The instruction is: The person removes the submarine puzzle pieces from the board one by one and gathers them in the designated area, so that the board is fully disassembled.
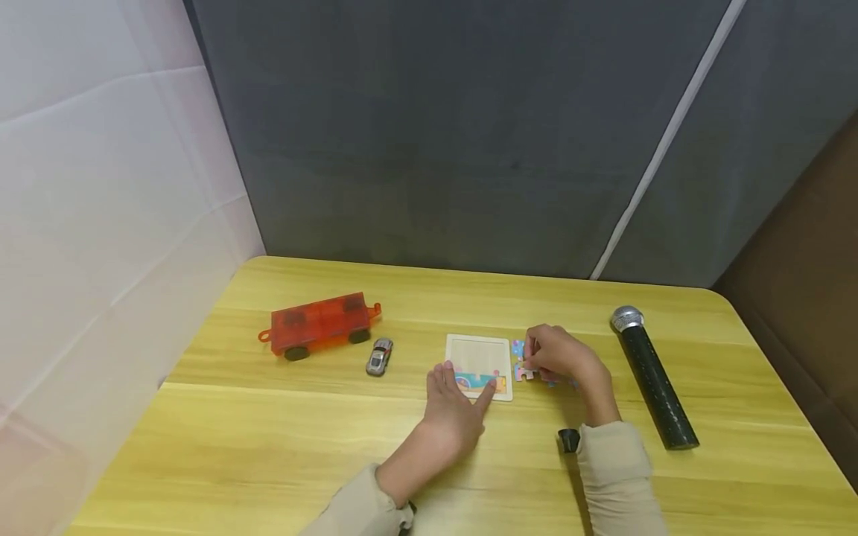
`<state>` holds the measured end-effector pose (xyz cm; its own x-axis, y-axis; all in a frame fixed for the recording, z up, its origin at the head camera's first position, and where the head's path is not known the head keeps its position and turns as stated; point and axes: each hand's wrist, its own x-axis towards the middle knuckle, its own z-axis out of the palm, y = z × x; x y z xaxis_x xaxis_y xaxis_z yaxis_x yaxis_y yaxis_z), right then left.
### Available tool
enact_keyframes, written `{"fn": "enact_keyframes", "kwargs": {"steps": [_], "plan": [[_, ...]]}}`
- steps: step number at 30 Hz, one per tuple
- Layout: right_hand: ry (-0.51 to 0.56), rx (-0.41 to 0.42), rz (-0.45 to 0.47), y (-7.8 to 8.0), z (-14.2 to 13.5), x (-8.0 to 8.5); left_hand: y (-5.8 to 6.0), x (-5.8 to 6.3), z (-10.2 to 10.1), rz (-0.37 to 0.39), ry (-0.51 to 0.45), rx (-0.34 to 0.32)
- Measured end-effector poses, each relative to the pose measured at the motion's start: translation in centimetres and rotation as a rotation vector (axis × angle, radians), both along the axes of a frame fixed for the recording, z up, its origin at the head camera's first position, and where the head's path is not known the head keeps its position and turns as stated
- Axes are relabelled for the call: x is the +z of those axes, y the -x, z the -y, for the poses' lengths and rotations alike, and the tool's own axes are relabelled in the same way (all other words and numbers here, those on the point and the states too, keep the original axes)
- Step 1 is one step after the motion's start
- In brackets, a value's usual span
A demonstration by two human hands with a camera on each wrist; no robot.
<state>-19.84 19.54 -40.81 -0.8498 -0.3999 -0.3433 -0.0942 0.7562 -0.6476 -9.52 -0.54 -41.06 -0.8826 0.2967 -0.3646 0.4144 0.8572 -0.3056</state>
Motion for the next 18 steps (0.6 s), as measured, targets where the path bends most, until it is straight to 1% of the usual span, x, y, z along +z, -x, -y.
{"fn": "enact_keyframes", "kwargs": {"steps": [6, 10, 13, 16, 18], "plan": [[-0.063, -0.091, 0.013, -0.1, 0.6, -0.2, 0.0, 0.0, -0.2, -0.007, -0.008, -0.009], [-0.108, -0.124, -0.018, -0.4, 0.7, -0.1, 0.0, 0.2, -0.3, -0.011, -0.007, -0.021], [-0.179, -0.131, -0.083, -0.8, 1.0, 0.0, 0.0, 0.3, -0.2, -0.012, -0.006, -0.034], [-0.246, -0.145, -0.161, -1.2, 1.6, 0.0, 0.1, 0.1, 0.0, -0.01, 0.002, -0.038], [-0.254, -0.135, -0.216, -1.4, 2.1, -0.1, 0.2, -0.1, 0.2, -0.01, 0.005, -0.034]]}}
